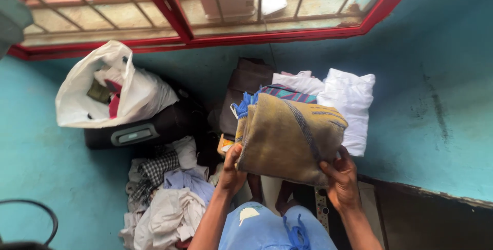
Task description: Organizing folded clothes by placing them into a wardrobe
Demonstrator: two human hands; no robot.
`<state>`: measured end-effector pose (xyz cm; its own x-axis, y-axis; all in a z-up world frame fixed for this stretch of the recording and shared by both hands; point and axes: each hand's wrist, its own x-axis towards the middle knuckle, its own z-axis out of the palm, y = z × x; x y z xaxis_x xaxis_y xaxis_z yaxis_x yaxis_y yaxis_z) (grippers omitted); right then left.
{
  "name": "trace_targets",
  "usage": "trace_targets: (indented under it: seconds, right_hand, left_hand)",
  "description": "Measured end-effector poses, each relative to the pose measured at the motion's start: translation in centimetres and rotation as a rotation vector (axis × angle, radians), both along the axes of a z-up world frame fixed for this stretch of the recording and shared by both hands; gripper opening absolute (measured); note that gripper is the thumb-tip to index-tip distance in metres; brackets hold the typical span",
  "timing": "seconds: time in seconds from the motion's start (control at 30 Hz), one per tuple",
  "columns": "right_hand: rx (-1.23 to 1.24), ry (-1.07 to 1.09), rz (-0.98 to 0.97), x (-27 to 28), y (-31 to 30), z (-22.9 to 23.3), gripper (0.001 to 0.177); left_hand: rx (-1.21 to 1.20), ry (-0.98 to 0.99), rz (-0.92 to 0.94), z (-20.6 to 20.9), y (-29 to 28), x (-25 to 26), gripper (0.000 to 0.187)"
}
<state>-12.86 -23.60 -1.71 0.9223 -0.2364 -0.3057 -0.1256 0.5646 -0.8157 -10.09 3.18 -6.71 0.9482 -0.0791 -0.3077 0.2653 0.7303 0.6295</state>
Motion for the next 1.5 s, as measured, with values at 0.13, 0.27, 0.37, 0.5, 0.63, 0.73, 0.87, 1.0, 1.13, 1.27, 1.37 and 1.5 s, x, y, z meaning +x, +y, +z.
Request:
trace_targets:
  seconds: [0.13,0.27,0.37,0.5,0.63,0.73,0.87,1.0,1.13,1.27,1.37,1.5]
  right_hand:
    - [-0.005,-0.023,0.036,-0.9,-2.6,-1.4,0.058]
    - [0.003,0.059,0.059,-2.0,-7.6,-5.4,0.051]
    - [0.051,0.039,0.11,-3.7,-13.1,-10.7,0.03]
    - [0.119,-0.031,0.282,-4.6,-16.1,-11.6,0.032]
    - [0.013,0.032,0.441,-4.9,-15.8,-7.2,0.043]
    - [-0.05,0.124,0.598,-5.3,-15.2,-5.0,0.053]
    - [-0.068,0.145,0.87,-5.2,-12.8,-2.2,0.06]
    - [-0.047,0.103,1.18,-6.1,-10.4,-4.0,0.063]
    - [-0.057,0.112,1.416,-8.1,-5.2,-3.7,0.062]
    - [-0.399,0.261,1.636,-12.5,1.7,1.2,0.081]
    - [-0.558,0.23,1.765,-16.6,5.3,2.0,0.103]
    - [-0.582,0.251,1.933,-23.0,7.5,-0.4,0.095]
  left_hand:
    - [-0.021,-0.056,-0.082,3.2,-0.8,-0.3,0.065]
    - [0.126,-0.172,-0.208,5.3,-2.8,-0.8,0.097]
    - [0.292,-0.213,-0.243,4.6,-3.9,-2.3,0.11]
    - [0.563,-0.294,-0.22,-0.2,-5.7,-6.2,0.123]
    - [0.547,-0.236,-0.091,4.1,-8.2,-12.2,0.135]
    - [0.49,-0.058,-0.049,4.5,-9.6,-17.9,0.12]
    - [0.444,0.131,0.157,4.8,-11.1,-23.9,0.101]
    - [0.487,0.137,0.48,4.3,-12.0,-29.5,0.06]
    - [0.442,0.26,0.752,2.4,-13.2,-34.8,0.051]
    - [0.487,0.45,0.904,1.3,-14.1,-40.2,0.053]
    - [0.45,0.522,0.946,-7.9,-16.0,-46.5,0.076]
    - [0.375,0.621,0.969,-1.0,-16.9,-50.8,0.111]
